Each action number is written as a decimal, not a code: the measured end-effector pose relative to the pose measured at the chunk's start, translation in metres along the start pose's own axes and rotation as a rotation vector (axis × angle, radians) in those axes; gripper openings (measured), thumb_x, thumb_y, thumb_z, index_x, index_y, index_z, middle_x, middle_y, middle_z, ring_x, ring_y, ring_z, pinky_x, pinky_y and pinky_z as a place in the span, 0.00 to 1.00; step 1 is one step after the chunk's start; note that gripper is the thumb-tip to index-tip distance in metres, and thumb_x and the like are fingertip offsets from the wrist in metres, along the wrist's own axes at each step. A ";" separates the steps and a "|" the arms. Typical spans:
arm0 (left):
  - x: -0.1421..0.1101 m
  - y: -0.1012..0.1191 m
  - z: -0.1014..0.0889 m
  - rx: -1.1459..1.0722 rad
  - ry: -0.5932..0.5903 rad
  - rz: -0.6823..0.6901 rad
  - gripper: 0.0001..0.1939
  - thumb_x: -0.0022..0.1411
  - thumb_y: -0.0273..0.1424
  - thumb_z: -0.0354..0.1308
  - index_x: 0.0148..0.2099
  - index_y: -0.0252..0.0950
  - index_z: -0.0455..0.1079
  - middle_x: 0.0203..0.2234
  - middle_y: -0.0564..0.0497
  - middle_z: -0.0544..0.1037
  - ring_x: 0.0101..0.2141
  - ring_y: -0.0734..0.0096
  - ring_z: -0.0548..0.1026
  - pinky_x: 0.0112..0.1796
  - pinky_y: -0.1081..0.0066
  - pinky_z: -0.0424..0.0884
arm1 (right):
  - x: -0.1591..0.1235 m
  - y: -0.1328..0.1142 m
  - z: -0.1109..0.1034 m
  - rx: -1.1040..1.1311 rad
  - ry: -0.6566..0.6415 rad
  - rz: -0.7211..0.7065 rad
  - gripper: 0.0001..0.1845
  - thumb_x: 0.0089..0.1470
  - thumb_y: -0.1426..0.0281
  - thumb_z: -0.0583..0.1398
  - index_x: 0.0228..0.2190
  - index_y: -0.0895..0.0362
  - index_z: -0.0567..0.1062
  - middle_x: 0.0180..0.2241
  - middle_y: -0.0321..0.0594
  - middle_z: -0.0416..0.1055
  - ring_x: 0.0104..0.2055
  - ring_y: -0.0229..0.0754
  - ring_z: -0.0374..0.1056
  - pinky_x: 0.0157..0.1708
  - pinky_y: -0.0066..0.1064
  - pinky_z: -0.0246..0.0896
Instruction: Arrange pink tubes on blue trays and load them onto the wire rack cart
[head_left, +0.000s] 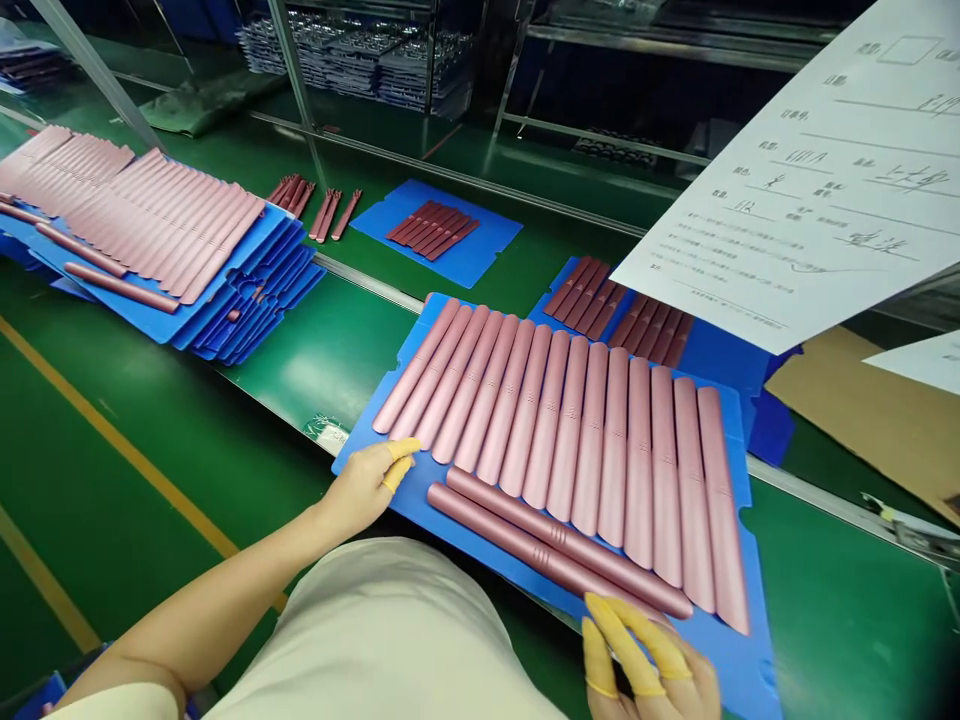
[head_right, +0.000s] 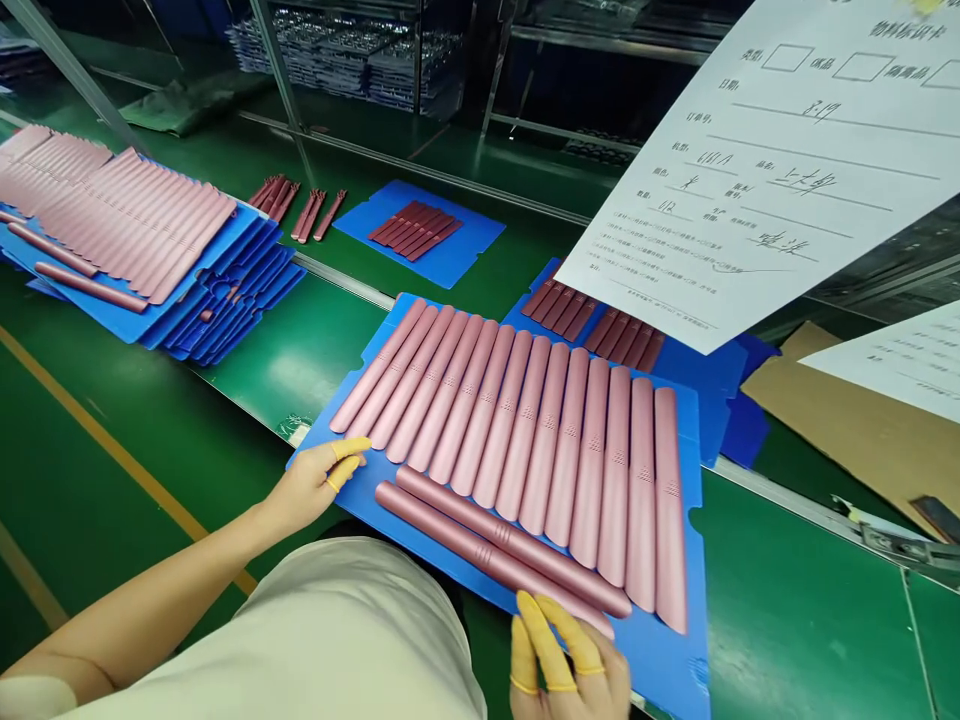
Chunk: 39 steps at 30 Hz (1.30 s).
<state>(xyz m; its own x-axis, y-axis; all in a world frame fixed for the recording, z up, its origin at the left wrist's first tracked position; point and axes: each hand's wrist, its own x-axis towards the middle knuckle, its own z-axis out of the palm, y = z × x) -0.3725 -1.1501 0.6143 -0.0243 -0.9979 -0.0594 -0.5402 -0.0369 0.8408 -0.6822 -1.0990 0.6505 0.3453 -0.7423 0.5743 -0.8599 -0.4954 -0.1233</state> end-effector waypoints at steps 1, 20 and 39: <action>0.002 0.001 0.002 -0.004 -0.009 -0.010 0.17 0.64 0.33 0.46 0.51 0.36 0.68 0.40 0.46 0.78 0.40 0.67 0.76 0.44 0.66 0.72 | 0.002 -0.003 0.004 0.018 -0.024 -0.012 0.36 0.44 0.80 0.64 0.54 0.51 0.64 0.35 0.43 0.71 0.33 0.44 0.66 0.37 0.39 0.61; 0.009 0.035 0.045 -0.094 -0.059 -0.184 0.17 0.58 0.35 0.53 0.49 0.37 0.68 0.30 0.53 0.72 0.21 0.78 0.64 0.24 0.76 0.62 | -0.020 0.022 0.003 0.071 -0.168 0.022 0.23 0.49 0.79 0.61 0.48 0.52 0.68 0.38 0.41 0.69 0.38 0.41 0.62 0.38 0.36 0.61; -0.013 -0.005 -0.005 -0.082 0.058 -0.355 0.23 0.57 0.45 0.53 0.49 0.36 0.70 0.44 0.46 0.76 0.44 0.61 0.73 0.46 0.62 0.70 | -0.030 0.065 -0.003 0.092 -0.179 -0.022 0.34 0.47 0.80 0.62 0.54 0.45 0.63 0.39 0.38 0.71 0.38 0.41 0.64 0.39 0.36 0.61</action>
<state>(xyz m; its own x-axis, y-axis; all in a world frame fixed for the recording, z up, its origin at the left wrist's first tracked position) -0.3652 -1.1371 0.6132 0.2015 -0.9234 -0.3266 -0.4375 -0.3832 0.8135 -0.7489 -1.1077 0.6275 0.4324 -0.7950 0.4256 -0.8159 -0.5458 -0.1906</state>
